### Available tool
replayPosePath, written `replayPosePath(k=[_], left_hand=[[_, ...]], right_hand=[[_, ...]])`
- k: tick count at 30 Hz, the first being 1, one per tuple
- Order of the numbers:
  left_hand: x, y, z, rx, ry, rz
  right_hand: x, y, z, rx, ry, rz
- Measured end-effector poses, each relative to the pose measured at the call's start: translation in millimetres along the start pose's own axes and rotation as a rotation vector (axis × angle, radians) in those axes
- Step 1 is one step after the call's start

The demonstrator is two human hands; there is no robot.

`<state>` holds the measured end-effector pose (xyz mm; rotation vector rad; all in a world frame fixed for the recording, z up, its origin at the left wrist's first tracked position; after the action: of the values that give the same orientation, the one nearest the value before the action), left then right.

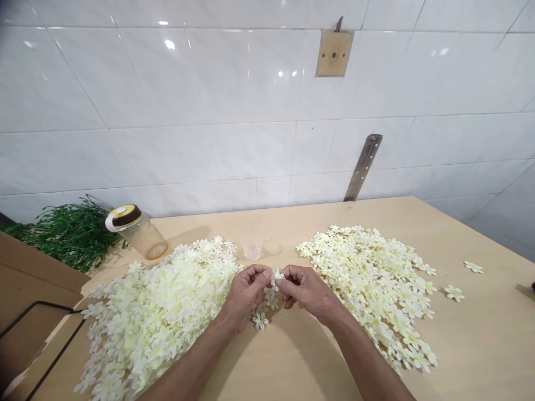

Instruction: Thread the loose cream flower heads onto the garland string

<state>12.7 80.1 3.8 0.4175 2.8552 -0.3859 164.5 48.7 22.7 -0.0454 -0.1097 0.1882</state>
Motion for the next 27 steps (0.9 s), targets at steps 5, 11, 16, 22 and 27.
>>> replayPosePath(k=[5,11,16,22,27], left_hand=[[-2.6,1,5,0.059,-0.078,0.081],[-1.5,0,1,0.1,-0.155,0.054],[4.7,-1,-5,0.012,-0.036,-0.073],[3.9,-1,-6,-0.041,0.017,-0.083],[5.2,-2,-11,-0.122,0.104,-0.115]], right_hand=[[-5,-4,4,0.009,-0.029,0.109],[-3,-4,4,-0.002,0.007,0.137],[2,-1,3,0.016,0.09,0.082],[11,3,0,0.054,0.169,-0.072],[16,4,-1,0.05,0.202,-0.151]])
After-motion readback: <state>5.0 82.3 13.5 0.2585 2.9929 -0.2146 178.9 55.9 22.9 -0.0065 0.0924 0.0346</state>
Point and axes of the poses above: each hand's wrist, its own y-axis towards the middle knuckle, its own x-axis out of the back of the hand, z = x × y, the point moved 4 cm from there along y, towards the middle knuckle, and after that the axes turned 7 degrees about x, right-handed, at the moved point
